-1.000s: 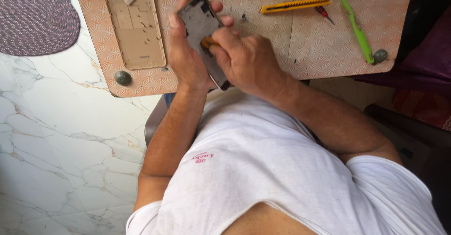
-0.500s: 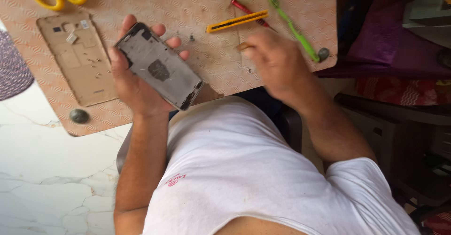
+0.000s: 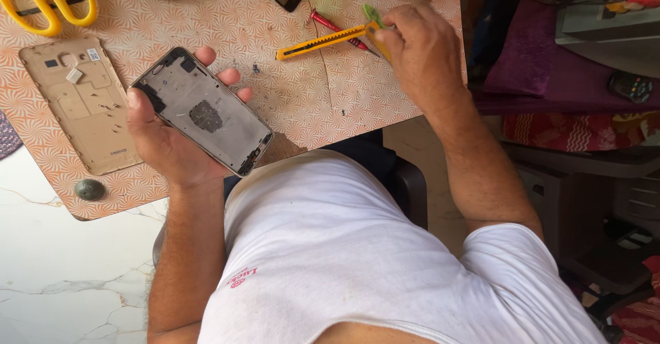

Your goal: The person cleans the internal frame of a mobile phone by hand and with a brush, then aligns and presses a replacement screen assembly into the phone body.

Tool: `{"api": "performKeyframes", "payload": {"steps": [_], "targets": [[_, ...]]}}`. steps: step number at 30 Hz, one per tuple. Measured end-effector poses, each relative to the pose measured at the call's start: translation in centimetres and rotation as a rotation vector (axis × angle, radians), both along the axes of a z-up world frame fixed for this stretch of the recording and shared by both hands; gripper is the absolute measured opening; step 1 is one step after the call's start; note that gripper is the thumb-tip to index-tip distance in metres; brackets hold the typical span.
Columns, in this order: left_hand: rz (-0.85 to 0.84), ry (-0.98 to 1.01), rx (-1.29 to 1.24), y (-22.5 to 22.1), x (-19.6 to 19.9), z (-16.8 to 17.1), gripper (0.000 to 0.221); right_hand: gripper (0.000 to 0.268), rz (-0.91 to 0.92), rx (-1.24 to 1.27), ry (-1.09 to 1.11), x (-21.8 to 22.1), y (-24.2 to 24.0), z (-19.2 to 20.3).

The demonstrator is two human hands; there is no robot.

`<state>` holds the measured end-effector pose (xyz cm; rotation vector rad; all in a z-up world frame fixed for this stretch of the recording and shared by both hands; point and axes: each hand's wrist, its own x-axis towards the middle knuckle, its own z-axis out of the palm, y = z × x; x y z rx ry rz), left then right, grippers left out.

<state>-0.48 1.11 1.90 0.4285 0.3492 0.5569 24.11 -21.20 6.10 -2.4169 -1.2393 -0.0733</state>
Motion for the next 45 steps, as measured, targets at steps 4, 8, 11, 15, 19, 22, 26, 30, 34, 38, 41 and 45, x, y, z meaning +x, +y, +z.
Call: {"api": "performKeyframes", "payload": {"steps": [4, 8, 11, 15, 19, 22, 26, 30, 34, 38, 41, 45], "targets": [[0.019, 0.033, -0.005, -0.1, -0.1, 0.1, 0.067, 0.009, -0.005, -0.040, -0.083, 1.5, -1.3, 0.8], [-0.006, -0.036, -0.025, -0.1, -0.2, -0.8, 0.065, 0.008, 0.016, -0.195, -0.006, 2.3, -2.6, 1.0], [0.015, -0.065, -0.032, 0.3, -0.8, -1.6, 0.067, 0.010, 0.004, -0.255, 0.069, 1.8, -3.1, 0.9], [0.055, -0.085, 0.123, 1.3, -1.4, -1.7, 0.066, 0.008, 0.028, -0.242, 0.037, 0.8, -2.8, 0.3], [0.071, -0.090, 0.208, 2.4, -1.6, -1.4, 0.067, 0.010, 0.060, -0.250, -0.061, 0.6, -2.7, -0.7], [0.082, -0.112, 0.263, 3.1, -1.6, -1.6, 0.069, 0.009, 0.048, -0.276, -0.195, 1.1, -3.2, -0.9], [0.071, -0.160, 0.169, 3.2, -1.5, -0.9, 0.068, 0.013, 0.061, -0.131, -0.141, -0.2, -3.2, 1.6], [0.076, -0.144, 0.213, 2.9, -0.8, 0.7, 0.071, 0.017, 0.061, 0.006, 0.122, -1.8, -1.4, 3.5], [0.116, -0.111, 0.415, 2.0, -1.0, 3.0, 0.072, 0.019, 0.191, 0.008, -0.102, -2.5, -0.8, 3.7], [0.092, -0.025, 0.506, 1.1, -2.0, 5.7, 0.078, 0.014, 0.134, 0.034, -0.022, -3.8, -1.5, 3.0], [0.037, 0.024, 0.519, 1.4, -2.8, 6.3, 0.081, 0.019, 0.096, 0.074, 0.196, -5.3, -0.4, 3.2], [0.025, -0.063, 0.403, 1.5, -2.0, 5.3, 0.080, 0.032, 0.317, 0.075, 0.212, -10.3, 2.6, 4.5]]}}
